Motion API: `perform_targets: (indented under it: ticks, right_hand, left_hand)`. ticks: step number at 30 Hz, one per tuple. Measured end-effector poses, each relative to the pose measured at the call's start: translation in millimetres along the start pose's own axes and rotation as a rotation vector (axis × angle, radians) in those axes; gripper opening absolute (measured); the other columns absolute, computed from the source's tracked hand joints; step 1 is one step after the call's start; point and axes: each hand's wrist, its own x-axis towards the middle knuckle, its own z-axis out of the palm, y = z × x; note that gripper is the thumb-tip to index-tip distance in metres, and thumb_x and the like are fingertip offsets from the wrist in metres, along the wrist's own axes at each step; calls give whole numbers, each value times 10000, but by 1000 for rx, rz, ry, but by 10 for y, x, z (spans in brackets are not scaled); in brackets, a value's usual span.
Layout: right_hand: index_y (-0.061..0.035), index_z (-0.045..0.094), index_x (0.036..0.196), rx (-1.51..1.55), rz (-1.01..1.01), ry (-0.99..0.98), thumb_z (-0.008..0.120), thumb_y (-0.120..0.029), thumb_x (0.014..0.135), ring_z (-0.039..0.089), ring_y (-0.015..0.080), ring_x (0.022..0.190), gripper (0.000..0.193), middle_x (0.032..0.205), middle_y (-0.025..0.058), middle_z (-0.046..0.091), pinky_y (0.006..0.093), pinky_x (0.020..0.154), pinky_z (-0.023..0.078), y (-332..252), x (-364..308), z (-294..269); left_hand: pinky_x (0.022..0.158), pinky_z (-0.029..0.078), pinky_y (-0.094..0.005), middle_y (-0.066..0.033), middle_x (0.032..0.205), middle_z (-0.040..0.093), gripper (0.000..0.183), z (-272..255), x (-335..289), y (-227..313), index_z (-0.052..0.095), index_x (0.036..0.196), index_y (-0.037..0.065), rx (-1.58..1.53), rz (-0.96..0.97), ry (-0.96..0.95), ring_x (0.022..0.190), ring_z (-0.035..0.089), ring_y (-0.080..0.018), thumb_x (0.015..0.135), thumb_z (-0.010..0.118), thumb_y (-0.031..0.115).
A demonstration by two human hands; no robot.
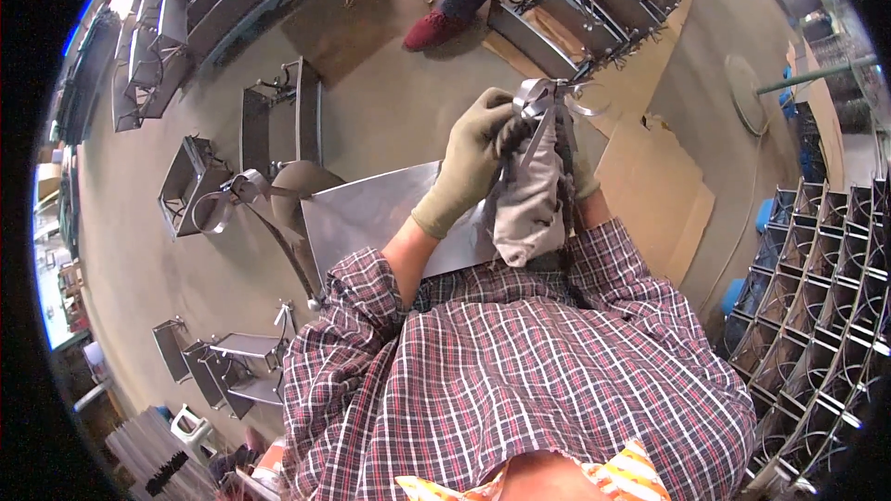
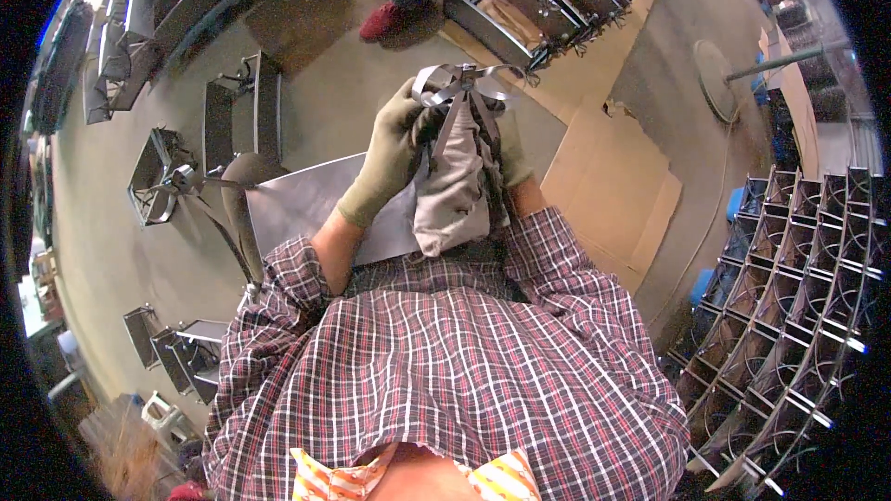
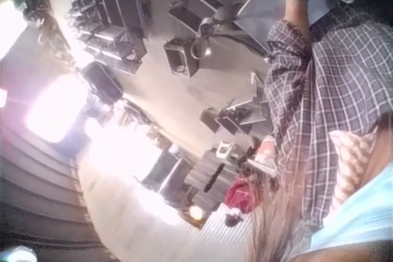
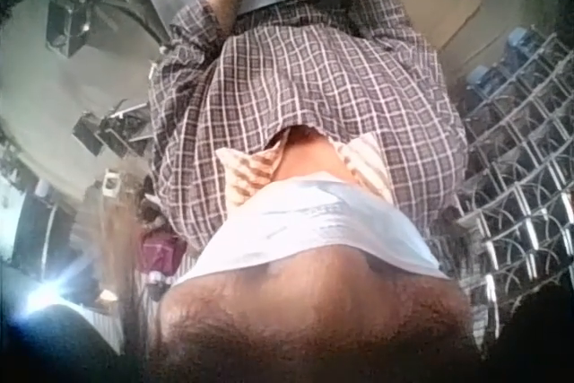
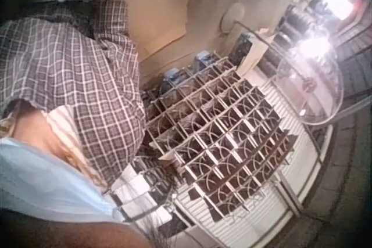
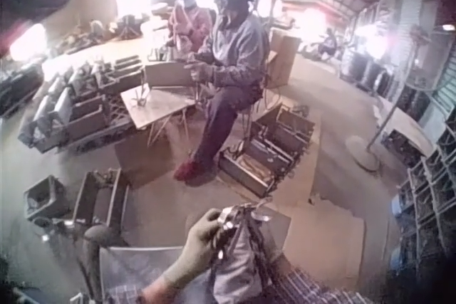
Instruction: The person wipes a metal component with a cloth to remove dust or residues.
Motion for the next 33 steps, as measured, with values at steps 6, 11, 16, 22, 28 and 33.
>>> perform_targets:
  ticks: [6, 11, 16, 22, 28, 33]
  right_hand:
    - [26, 653, 1025, -697, 183, 234, 541, -104, 926, 596, 98, 824, 198, 925, 34, 652, 229, 700, 497, -277, -609, 634]
    - [31, 664, 982, -764, 268, 239, 581, -155, 887, 613, 145, 703, 224, 834, 47, 678, 282, 649, 495, -332, -1110, 744]
    - [-10, 662, 980, -1315, 268, 141, 591, -138, 829, 662, 232, 732, 210, 843, 171, 658, 330, 672, 503, -949, -1379, 1368]
    - [16, 670, 972, -1334, 355, 155, 613, -143, 852, 644, 180, 803, 206, 890, 105, 681, 297, 735, 502, -1479, -1607, 1237]
    - [-7, 561, 1190, -1189, -303, 506, 572, -136, 924, 554, 163, 1044, 296, 1164, 50, 584, 297, 944, 439, -1198, -1735, 950]
    - [-11, 452, 1280, -784, 555, 338, 478, -168, 958, 607, 103, 820, 360, 997, 39, 612, 230, 664, 509, -449, -1440, 1545]
  left_hand:
    - [895, 443, -387, -139, 1196, 532, 112, -98, -420, 99, 651, 865, 64, 508, -65, -117, 1070, 528, -327, 787, 612, 134]
    - [995, 389, -452, -147, 1396, 400, 123, -77, -671, 114, 678, 835, 130, 744, -9, -346, 1229, 418, -375, 724, 642, 167]
    - [1052, 349, -445, -132, 1340, 477, 240, -173, -752, 202, 689, 955, 156, 735, -77, -441, 1274, 387, -366, 727, 690, 229]
    - [865, 474, -268, -87, 1111, 628, 339, -461, -625, 55, 563, 1178, -14, -285, -689, -122, 1022, 603, -151, 865, 621, 101]
    - [908, 457, -296, -126, 1108, 630, 339, -233, -388, -183, 531, 1209, -21, 19, -318, -1, 1081, 589, -192, 887, 576, 75]
    - [858, 466, -353, -186, 1087, 628, 323, -51, -295, -263, 546, 1183, 17, 166, -344, -40, 1023, 607, -298, 898, 570, 166]
